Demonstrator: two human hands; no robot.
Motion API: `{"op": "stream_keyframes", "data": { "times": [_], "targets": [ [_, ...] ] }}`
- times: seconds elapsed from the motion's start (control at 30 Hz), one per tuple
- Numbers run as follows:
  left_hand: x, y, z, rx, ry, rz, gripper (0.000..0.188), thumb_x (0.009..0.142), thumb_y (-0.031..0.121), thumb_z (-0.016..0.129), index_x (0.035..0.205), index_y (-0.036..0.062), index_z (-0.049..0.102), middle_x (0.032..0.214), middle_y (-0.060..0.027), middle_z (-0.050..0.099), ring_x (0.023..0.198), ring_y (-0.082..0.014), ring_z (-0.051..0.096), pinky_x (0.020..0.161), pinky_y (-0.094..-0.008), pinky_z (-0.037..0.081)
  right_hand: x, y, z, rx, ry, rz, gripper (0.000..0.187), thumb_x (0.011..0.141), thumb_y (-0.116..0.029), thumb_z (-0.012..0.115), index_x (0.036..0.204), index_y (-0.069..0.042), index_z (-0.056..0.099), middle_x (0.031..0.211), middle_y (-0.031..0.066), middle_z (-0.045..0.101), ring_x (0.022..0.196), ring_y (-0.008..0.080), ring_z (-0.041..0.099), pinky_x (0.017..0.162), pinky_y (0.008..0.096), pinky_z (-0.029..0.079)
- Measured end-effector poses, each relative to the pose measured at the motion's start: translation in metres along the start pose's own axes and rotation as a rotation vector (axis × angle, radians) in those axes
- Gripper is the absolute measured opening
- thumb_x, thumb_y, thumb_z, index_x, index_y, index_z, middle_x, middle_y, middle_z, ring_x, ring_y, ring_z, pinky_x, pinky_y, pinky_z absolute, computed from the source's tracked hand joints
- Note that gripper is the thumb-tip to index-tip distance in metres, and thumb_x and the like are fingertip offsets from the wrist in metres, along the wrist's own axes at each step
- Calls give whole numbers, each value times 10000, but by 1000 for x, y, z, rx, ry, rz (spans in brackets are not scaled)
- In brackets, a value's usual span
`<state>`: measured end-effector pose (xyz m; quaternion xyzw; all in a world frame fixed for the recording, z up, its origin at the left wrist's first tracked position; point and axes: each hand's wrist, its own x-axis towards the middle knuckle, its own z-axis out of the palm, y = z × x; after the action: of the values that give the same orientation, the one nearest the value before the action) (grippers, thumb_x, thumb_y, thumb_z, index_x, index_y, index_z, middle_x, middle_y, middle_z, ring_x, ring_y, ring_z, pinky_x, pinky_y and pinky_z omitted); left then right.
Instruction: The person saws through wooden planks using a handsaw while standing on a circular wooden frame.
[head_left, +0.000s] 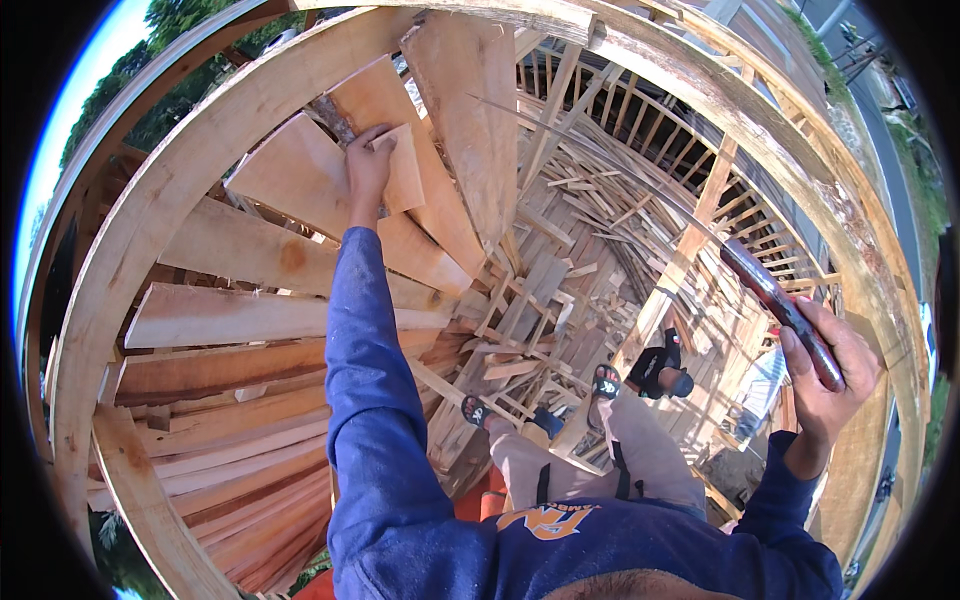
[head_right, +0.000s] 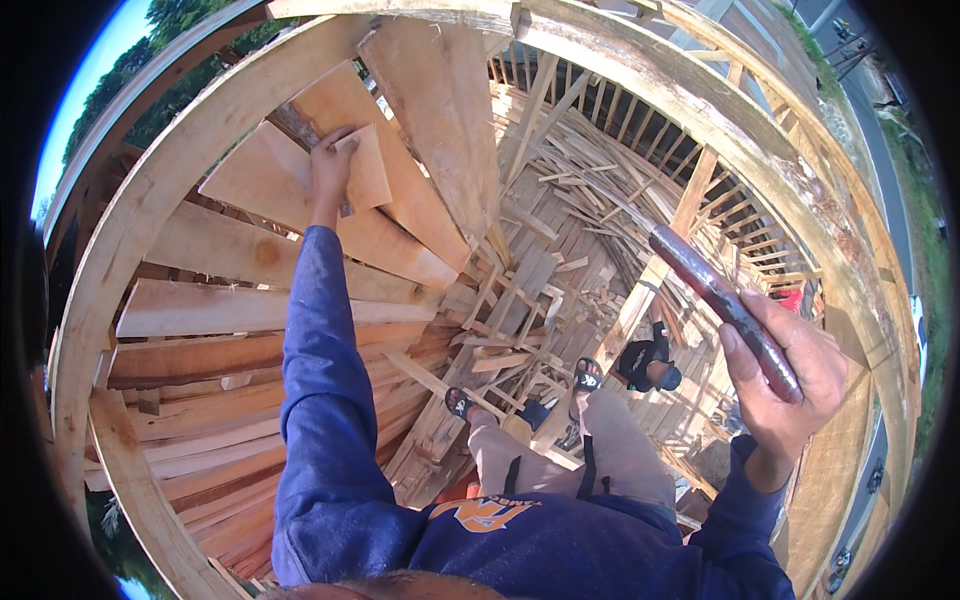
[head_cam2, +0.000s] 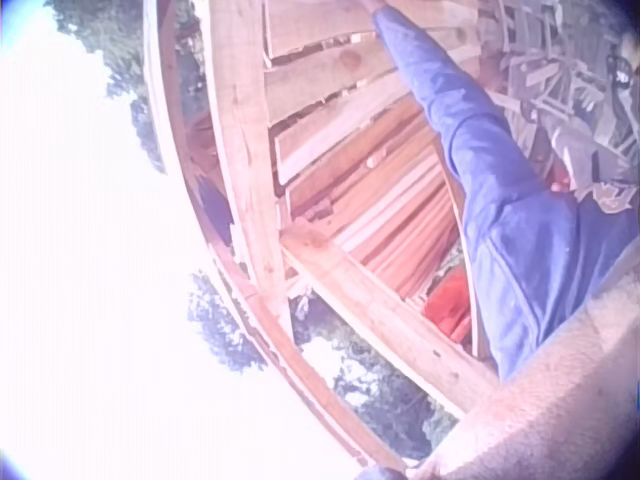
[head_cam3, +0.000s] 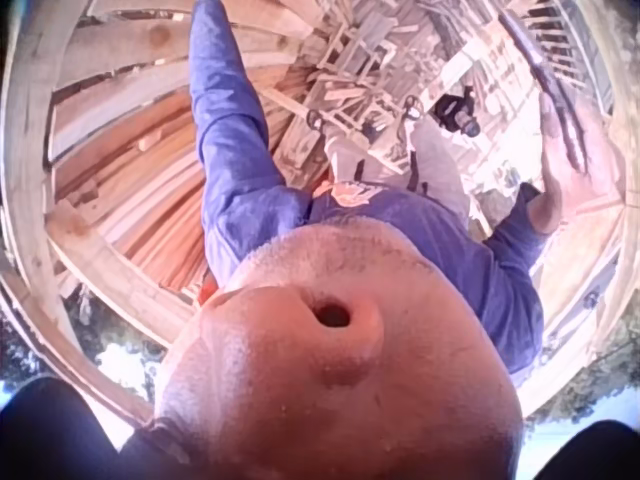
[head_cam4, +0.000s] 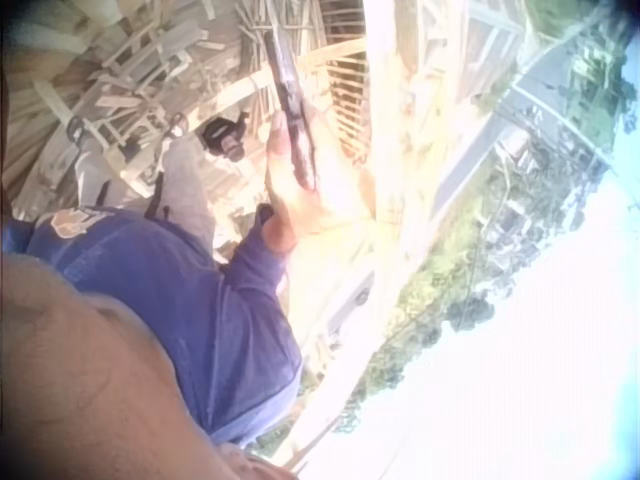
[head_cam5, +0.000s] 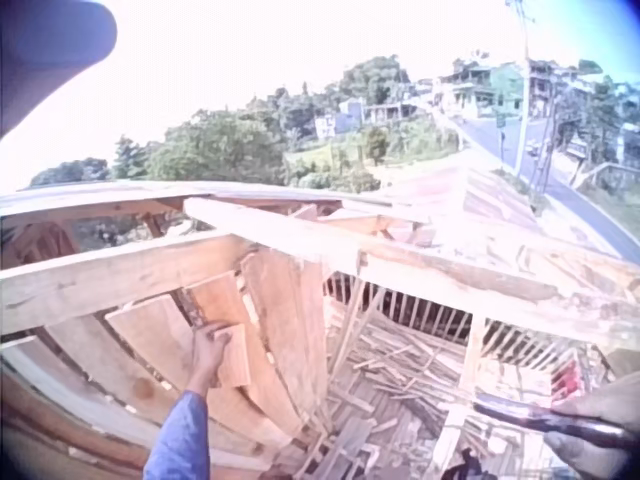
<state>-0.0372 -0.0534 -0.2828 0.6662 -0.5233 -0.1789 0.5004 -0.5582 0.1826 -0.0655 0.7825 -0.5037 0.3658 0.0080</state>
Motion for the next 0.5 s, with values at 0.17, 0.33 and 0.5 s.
{"op": "stream_keyframes", "data": {
  "times": [0.17,0.33,0.5],
  "targets": [
    [-1,-5,-5,65,-3,79,313,834,102,693,1139,38,730,1082,-145,731,993,-225,675,909,-324,505,-5,-3,6,18,-18,43,298,730,-59,811,1006,24,734,820,142,735,702,197,716,668,276,533],
    [-5,8,-5,72,-67,-55,334,837,116,697,1159,29,715,1101,-153,730,1003,-238,685,921,-329,507,-9,-3,21,95,-32,140,280,760,-58,804,1019,17,728,854,132,736,714,184,711,670,259,524],
    [-33,10,-4,99,-136,193,408,859,147,710,1238,3,663,1049,-158,729,918,-217,683,862,-337,527,-17,16,38,188,-107,289,251,802,-37,787,1039,16,726,886,111,736,754,129,686,691,246,520]
  ]
}}
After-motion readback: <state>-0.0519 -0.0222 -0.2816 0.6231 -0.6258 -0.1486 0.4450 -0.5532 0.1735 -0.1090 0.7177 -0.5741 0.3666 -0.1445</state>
